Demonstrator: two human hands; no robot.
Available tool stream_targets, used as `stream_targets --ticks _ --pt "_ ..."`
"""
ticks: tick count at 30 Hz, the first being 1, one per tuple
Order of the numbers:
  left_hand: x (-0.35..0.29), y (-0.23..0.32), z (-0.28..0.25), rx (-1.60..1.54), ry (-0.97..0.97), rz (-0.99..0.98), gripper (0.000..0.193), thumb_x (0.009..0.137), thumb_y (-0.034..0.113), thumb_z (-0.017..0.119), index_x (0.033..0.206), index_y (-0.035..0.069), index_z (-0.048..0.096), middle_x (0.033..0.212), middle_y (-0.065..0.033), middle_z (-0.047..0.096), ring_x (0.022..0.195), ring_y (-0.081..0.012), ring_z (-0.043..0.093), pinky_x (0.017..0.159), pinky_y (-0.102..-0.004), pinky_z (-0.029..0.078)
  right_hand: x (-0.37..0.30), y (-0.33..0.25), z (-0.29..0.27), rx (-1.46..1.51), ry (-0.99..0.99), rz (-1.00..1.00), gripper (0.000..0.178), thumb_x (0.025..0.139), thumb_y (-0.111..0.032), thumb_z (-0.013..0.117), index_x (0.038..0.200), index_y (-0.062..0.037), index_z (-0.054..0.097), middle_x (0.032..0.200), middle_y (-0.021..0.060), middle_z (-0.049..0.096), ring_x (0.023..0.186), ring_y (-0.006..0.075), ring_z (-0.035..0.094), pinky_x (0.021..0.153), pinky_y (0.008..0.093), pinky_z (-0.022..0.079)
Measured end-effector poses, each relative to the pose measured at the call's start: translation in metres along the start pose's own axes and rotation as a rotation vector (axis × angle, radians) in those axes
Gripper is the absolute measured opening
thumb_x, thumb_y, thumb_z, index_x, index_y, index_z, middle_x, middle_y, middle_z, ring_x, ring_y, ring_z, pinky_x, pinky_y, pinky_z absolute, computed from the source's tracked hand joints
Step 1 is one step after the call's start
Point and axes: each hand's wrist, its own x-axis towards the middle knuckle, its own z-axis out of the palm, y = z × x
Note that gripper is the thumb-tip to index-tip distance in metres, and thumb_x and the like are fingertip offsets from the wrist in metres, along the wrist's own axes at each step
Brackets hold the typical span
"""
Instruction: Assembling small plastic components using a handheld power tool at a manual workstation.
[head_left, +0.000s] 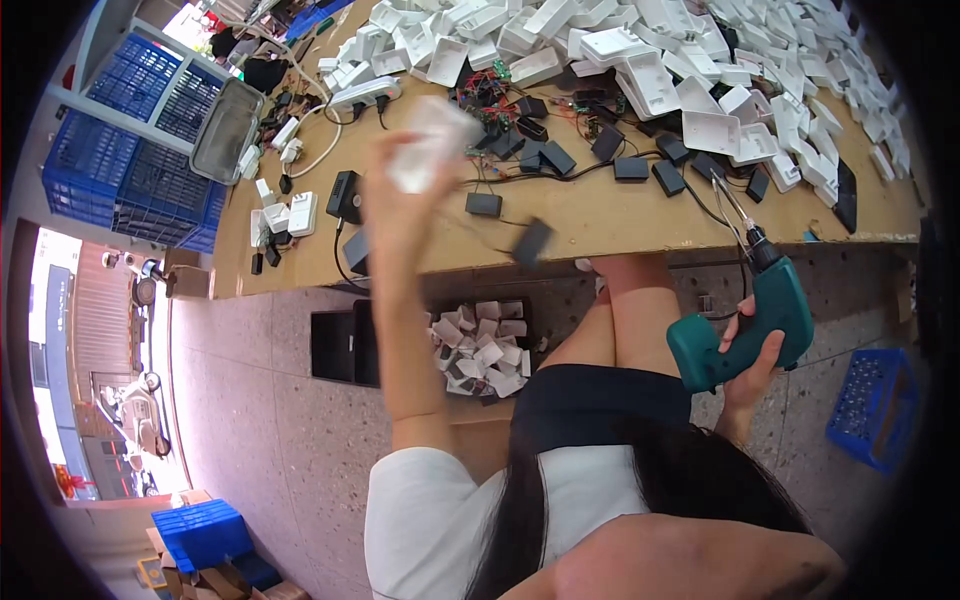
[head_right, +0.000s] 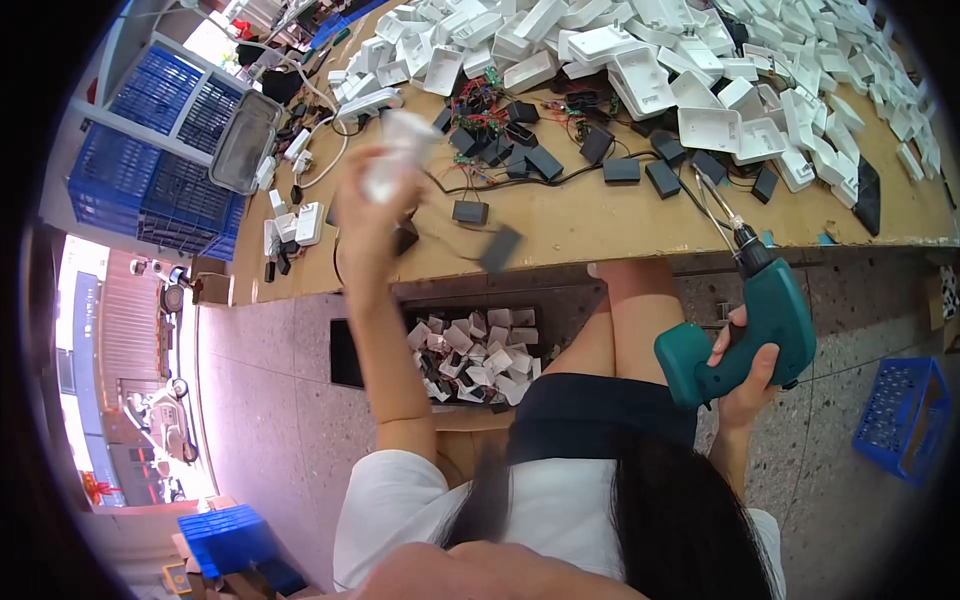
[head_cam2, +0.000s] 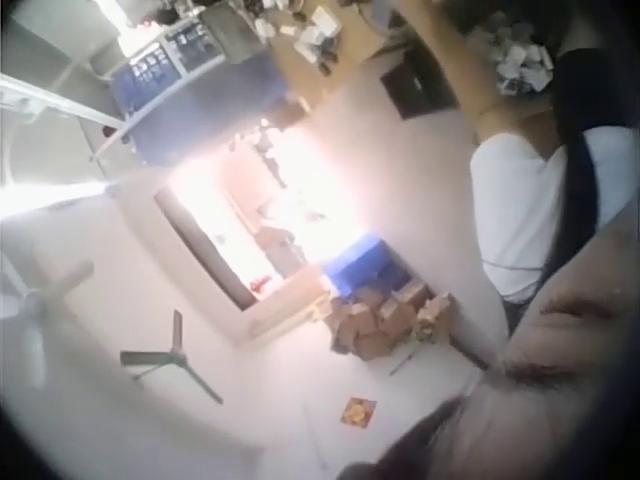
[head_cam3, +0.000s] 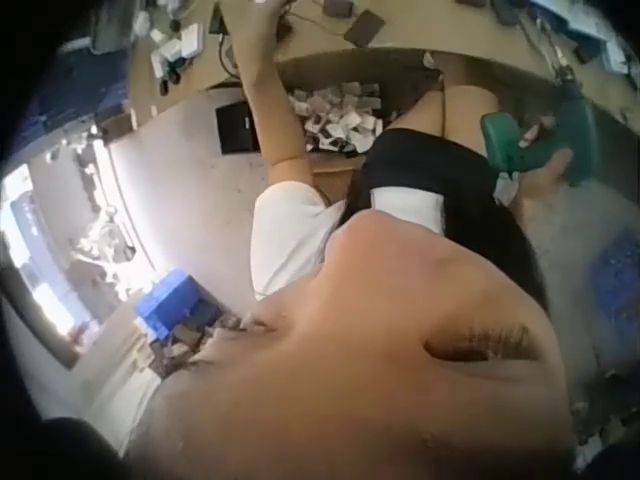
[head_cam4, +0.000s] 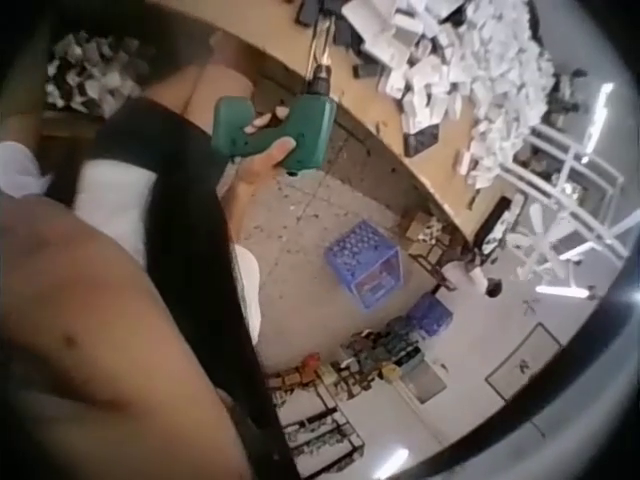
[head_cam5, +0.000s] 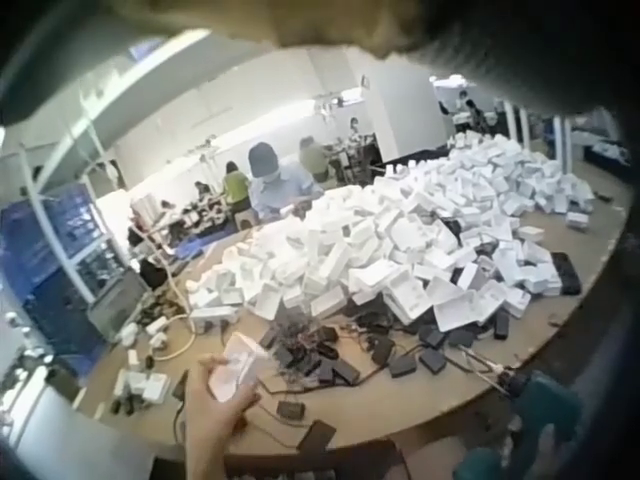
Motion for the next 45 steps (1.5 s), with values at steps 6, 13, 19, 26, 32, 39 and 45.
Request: stream_targets --ticks 6,13,19,26,32,39,45 --pt "0.098 -0.032 -0.198 0.691 0.506 0.225 0.058 0.086 0.032 0.081 0.127 0.000 0.057 0.107 -0.0168 0.069 0.087 -0.0228 0.071 0.075 -0.0328 0.056 0.006 -0.022 -0.005 -0.027 0.035 0.006 0.058 0.104 -0.052 0.047 0.124 0.0031 0.050 0.108 0.0115 0.055 0.072 0.0138 0.056 0.056 0.0253 0.047" --pt "0.144 -0.051 -0.149 1.057 0.289 0.302 0.052 0.079 0.035 0.084 0.112 -0.002 0.070 0.105 -0.0211 0.071 0.107 -0.0341 0.066 0.095 -0.0430 0.050 0.018 -0.039 -0.020 -0.096 0.012 0.034 0.056 0.105 -0.051 0.046 0.116 0.0032 0.055 0.100 0.0094 0.058 0.066 0.0129 0.056 0.056 0.0262 0.046" --pt "0.099 -0.010 0.111 0.446 -0.167 0.524 0.023 0.092 0.024 0.076 0.098 0.001 0.075 0.085 -0.0069 0.074 0.078 -0.0122 0.068 0.072 -0.0291 0.053 0.025 -0.044 -0.036 -0.112 0.035 0.070 0.054 0.106 -0.050 0.045 0.113 0.0024 0.056 0.094 0.0096 0.059 0.064 0.0123 0.056 0.057 0.0260 0.046" --pt "0.080 0.006 0.313 0.452 -0.105 0.321 0.045 0.086 0.041 0.077 0.092 -0.003 0.070 0.078 -0.0158 0.074 0.074 -0.0309 0.073 0.070 -0.0387 0.056 0.031 -0.046 -0.051 -0.110 0.037 0.053 0.054 0.106 -0.049 0.045 0.113 0.0032 0.057 0.094 0.0101 0.059 0.064 0.0126 0.057 0.057 0.0263 0.047" --pt "0.072 0.004 0.330 0.131 -0.176 0.135 0.037 0.086 0.020 0.072 0.112 -0.005 0.062 0.079 -0.0175 0.074 0.075 -0.0249 0.074 0.071 -0.0354 0.057 0.042 -0.048 -0.087 -0.113 0.090 0.029 0.053 0.106 -0.048 0.045 0.113 0.0032 0.057 0.093 0.0103 0.059 0.063 0.0128 0.056 0.057 0.0263 0.047" --pt "-0.039 0.019 0.256 -0.170 -0.236 -0.121 0.065 0.088 0.001 0.062 0.145 -0.003 0.030 0.084 -0.0176 0.073 0.071 -0.0224 0.074 0.064 -0.0314 0.058 0.048 -0.034 -0.101 -0.102 0.078 0.088 0.051 0.107 -0.046 0.044 0.112 0.0027 0.057 0.094 0.0104 0.060 0.064 0.0128 0.056 0.057 0.0263 0.047" --pt "-0.086 -0.002 0.247 -0.051 -0.165 -0.255 0.040 0.093 0.007 0.068 0.120 -0.005 0.041 0.078 -0.0202 0.074 0.071 -0.0211 0.075 0.063 -0.0300 0.058 0.038 -0.028 -0.087 -0.083 0.001 0.115 0.049 0.107 -0.044 0.044 0.114 0.0026 0.056 0.099 0.0111 0.060 0.066 0.0133 0.057 0.058 0.0267 0.047"
